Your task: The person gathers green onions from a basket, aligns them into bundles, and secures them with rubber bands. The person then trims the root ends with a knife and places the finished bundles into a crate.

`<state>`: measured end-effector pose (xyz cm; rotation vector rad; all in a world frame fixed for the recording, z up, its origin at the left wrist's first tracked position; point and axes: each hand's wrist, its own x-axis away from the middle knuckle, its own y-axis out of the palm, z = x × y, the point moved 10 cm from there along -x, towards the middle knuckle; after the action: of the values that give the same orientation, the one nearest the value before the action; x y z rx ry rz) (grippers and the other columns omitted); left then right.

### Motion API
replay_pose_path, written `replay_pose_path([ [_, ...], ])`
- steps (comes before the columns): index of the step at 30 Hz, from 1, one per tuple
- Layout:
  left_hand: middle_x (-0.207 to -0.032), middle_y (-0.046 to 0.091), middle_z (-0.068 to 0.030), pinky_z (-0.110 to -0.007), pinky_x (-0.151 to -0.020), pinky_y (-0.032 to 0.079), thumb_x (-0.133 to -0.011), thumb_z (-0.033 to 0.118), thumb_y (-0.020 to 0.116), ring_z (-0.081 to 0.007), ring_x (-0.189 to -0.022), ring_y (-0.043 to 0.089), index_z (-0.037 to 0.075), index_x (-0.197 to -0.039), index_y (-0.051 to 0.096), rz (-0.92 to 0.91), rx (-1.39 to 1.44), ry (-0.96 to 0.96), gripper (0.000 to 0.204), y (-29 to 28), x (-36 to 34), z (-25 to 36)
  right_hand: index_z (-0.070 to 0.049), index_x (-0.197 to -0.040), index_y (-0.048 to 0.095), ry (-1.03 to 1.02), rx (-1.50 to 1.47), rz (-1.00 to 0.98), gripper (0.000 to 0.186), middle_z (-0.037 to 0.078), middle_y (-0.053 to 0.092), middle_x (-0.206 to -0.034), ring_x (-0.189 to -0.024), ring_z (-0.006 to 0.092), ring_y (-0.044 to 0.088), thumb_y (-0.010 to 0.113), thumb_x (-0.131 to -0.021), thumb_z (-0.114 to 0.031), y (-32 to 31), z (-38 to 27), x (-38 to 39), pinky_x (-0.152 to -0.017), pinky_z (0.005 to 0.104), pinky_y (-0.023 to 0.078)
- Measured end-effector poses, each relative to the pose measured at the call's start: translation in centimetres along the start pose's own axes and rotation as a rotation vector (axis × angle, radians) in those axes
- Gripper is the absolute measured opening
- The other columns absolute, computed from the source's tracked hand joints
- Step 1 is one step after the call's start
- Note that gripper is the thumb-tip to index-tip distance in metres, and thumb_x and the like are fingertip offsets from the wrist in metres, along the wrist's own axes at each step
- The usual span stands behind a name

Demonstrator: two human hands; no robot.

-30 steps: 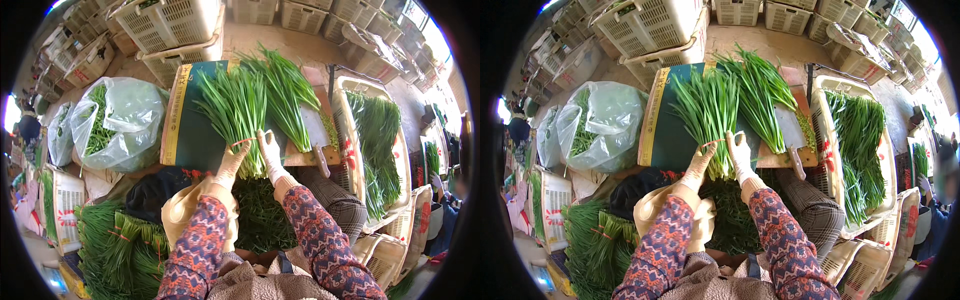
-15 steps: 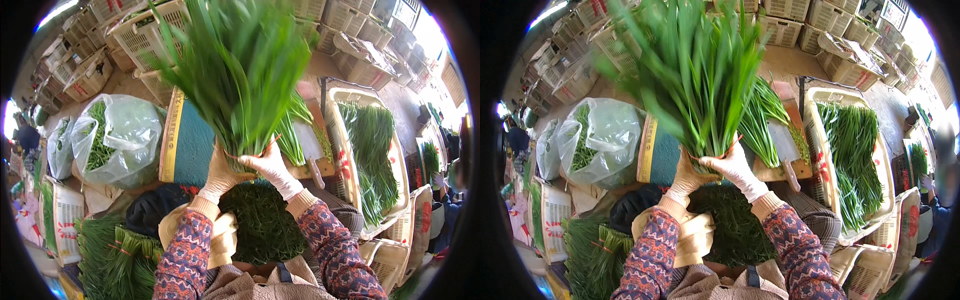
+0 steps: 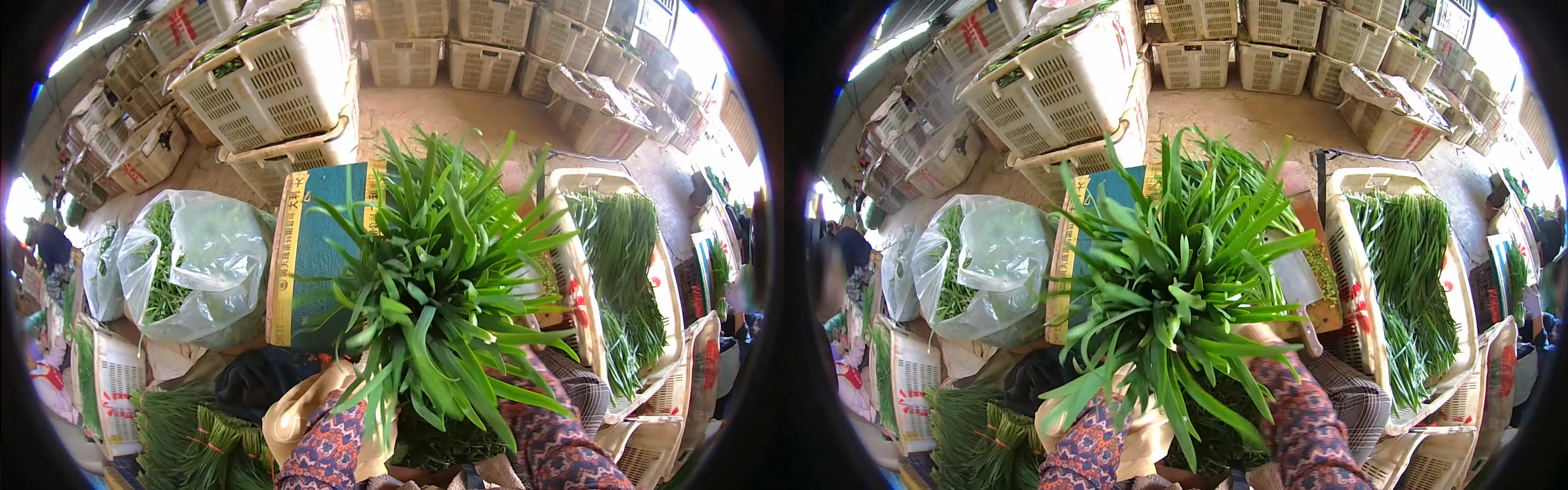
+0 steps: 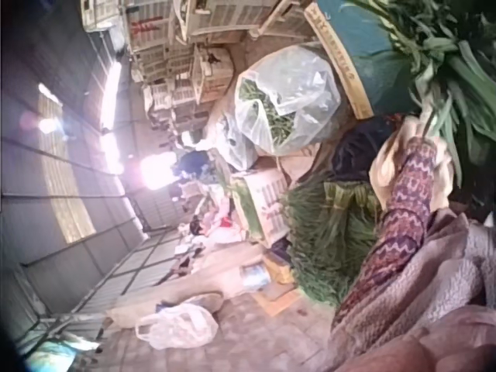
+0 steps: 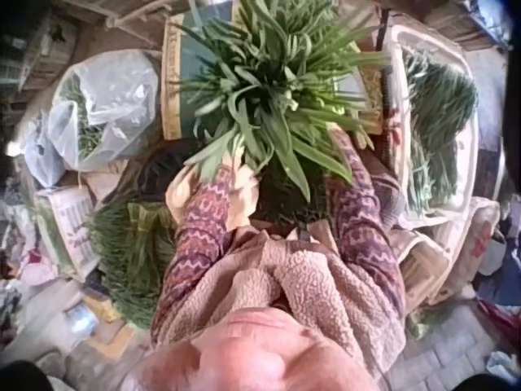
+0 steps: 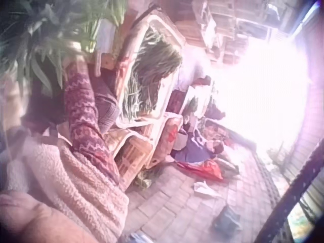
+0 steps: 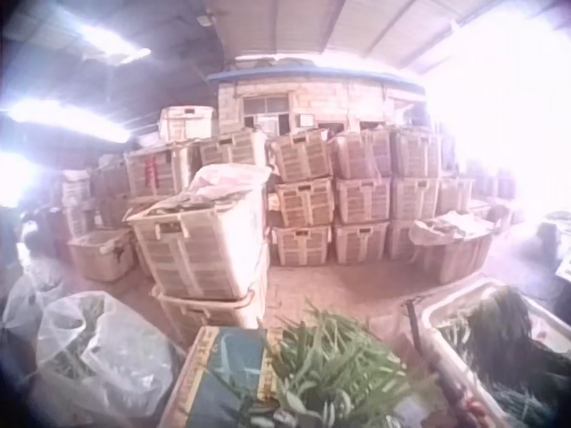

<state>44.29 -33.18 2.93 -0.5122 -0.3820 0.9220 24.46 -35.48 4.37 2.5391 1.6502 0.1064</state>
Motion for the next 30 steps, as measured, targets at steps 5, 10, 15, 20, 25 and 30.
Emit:
replay_pose_path([
  [5, -0.135, 0.044, -0.0144, -0.041, -0.104, 0.037, -0.071, 0.043, 0.075, -0.0281, -0.123, 0.044, 0.007, -0.137, 0.033, -0.016, 0.010, -0.012, 0.086, 0.4, -0.2, -1.0, -0.003, -0.107, 0.058, 0.013, -0.043, 0.063, 0.038, 0.002, 0.062, -0.096, -0.084, 0.0111, 0.055, 0.073, -0.080, -0.024, 0.4, 2.2, 0.3, -0.079, 0.0293, 0.046],
  [10, -0.135, 0.045, -0.0136, -0.042, -0.104, 0.037, -0.074, 0.044, 0.072, -0.0281, -0.123, 0.044, 0.008, -0.135, 0.036, -0.007, 0.004, -0.014, 0.079, -0.3, 0.1, -1.9, -0.003, -0.106, 0.059, 0.002, -0.052, 0.061, 0.036, 0.002, 0.062, -0.094, -0.083, 0.0108, 0.055, 0.072, -0.081, -0.025, 1.5, 2.2, 0.1, -0.078, 0.0291, 0.046],
  [15, -0.134, 0.046, -0.0128, -0.043, -0.105, 0.037, -0.077, 0.044, 0.069, -0.0280, -0.123, 0.044, 0.008, -0.134, 0.039, -0.019, 0.012, -0.020, 0.073, 1.1, 0.5, -2.2, -0.002, -0.105, 0.060, 0.032, -0.045, 0.102, 0.034, 0.001, 0.062, -0.093, -0.082, 0.0104, 0.054, 0.071, -0.083, -0.026, 0.1, 2.8, 1.6, -0.077, 0.0289, 0.046],
  [20, -0.134, 0.047, -0.0121, -0.043, -0.105, 0.036, -0.080, 0.044, 0.066, -0.0280, -0.123, 0.044, 0.009, -0.132, 0.042, 0.012, 0.000, 0.022, 0.067, 0.4, -2.2, -3.2, -0.002, -0.103, 0.060, 0.010, -0.064, 0.137, 0.032, 0.001, 0.062, -0.092, -0.080, 0.0100, 0.054, 0.069, -0.084, -0.026, -0.2, 2.7, 0.0, -0.076, 0.0287, 0.046],
  [25, -0.134, 0.049, -0.0113, -0.044, -0.105, 0.036, -0.084, 0.045, 0.062, -0.0279, -0.123, 0.044, 0.010, -0.131, 0.046, 0.064, -0.016, 0.034, 0.061, 0.0, -2.6, -7.3, -0.002, -0.102, 0.061, 0.090, -0.135, 0.090, 0.031, 0.001, 0.062, -0.091, -0.079, 0.0096, 0.054, 0.068, -0.085, -0.027, 1.8, 4.8, 0.5, -0.075, 0.0285, 0.045],
  [30, -0.133, 0.050, -0.0105, -0.045, -0.105, 0.035, -0.087, 0.045, 0.059, -0.0279, -0.123, 0.045, 0.010, -0.129, 0.049, -0.035, 0.018, 0.028, 0.056, 4.4, -5.7, -12.0, -0.002, -0.101, 0.062, 0.115, -0.233, 0.026, 0.030, 0.001, 0.062, -0.089, -0.078, 0.0092, 0.053, 0.066, -0.087, -0.028, -0.4, 5.3, -3.1, -0.074, 0.0283, 0.045],
])
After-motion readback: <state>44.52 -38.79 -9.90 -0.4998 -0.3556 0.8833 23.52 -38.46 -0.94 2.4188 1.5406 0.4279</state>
